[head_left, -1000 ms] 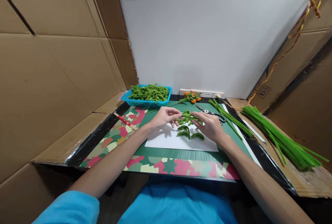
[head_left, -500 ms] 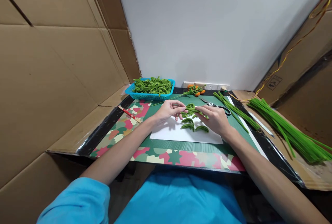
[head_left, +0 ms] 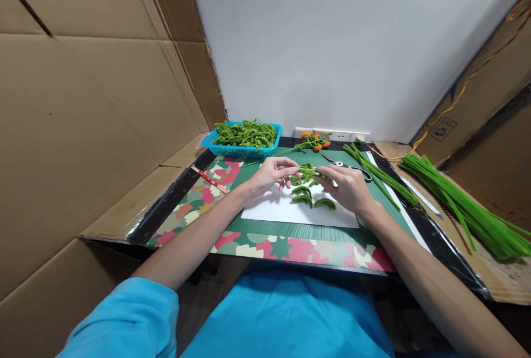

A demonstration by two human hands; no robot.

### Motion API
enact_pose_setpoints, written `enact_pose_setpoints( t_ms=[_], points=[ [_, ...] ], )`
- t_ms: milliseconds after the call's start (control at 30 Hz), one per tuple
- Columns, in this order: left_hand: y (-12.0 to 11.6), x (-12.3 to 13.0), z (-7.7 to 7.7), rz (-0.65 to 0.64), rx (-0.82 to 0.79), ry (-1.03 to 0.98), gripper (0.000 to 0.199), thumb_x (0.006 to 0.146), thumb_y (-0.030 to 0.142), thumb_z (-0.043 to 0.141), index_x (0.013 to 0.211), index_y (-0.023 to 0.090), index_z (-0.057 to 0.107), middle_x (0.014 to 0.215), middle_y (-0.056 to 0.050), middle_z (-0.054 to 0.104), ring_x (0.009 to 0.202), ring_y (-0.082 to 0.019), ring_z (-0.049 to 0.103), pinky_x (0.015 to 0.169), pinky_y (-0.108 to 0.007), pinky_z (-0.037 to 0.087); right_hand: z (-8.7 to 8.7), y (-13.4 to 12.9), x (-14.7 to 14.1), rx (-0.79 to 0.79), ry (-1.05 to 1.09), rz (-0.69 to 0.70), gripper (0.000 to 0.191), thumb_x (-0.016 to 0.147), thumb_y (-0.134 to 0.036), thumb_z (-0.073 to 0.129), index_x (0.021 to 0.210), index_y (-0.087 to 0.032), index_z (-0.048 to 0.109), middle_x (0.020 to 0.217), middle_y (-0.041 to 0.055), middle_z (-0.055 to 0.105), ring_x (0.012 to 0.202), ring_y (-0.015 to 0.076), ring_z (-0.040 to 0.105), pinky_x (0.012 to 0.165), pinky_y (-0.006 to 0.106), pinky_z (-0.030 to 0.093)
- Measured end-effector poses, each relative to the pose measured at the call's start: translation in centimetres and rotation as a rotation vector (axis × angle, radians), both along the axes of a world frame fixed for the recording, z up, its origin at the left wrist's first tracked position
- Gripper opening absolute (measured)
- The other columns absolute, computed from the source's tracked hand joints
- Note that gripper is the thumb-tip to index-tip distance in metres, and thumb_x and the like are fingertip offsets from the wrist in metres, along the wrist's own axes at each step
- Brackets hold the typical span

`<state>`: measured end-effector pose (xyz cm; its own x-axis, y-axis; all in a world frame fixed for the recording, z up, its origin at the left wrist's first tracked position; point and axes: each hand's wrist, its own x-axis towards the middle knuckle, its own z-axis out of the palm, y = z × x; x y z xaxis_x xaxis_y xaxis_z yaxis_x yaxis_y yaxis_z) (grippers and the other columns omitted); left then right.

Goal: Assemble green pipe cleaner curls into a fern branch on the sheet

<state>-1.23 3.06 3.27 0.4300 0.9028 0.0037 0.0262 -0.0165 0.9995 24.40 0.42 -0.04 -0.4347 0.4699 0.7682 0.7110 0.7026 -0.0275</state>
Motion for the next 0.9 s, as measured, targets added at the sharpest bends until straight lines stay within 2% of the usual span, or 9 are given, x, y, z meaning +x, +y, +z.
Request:
enact_pose_setpoints(
  t_ms=[633, 900],
  points=[
    [0.46, -0.21, -0.4, 0.019, 0.041, 0.002, 0.048, 0.078, 0.051, 0.091, 0.099, 0.011, 0.073, 0.096, -0.012, 0.081, 0.056, -0.011, 0.066, 0.042, -0.018, 0.044, -0.27, 0.23, -0.03, -0.045, 0.05, 0.032, 0.029, 0.11, -0.039, 0.057, 0.112, -0.022, 0.08, 0.082, 0.0043, 0.08, 0.068, 0.0166, 0.071, 0.062, 0.027, 0.043],
    [0.72, -0.55, -0.47, 0.053, 0.05, 0.004, 0.049, 0.074, 0.053, 0.092, 0.094, 0.011, 0.074, 0.091, -0.01, 0.081, 0.053, -0.01, 0.064, 0.041, -0.019, 0.043, -0.13, 0.13, -0.45, -0.072, 0.106, 0.071, 0.029, 0.11, -0.039, 0.057, 0.113, -0.021, 0.079, 0.082, 0.0036, 0.079, 0.059, 0.0133, 0.065, 0.06, 0.025, 0.046]
  ],
)
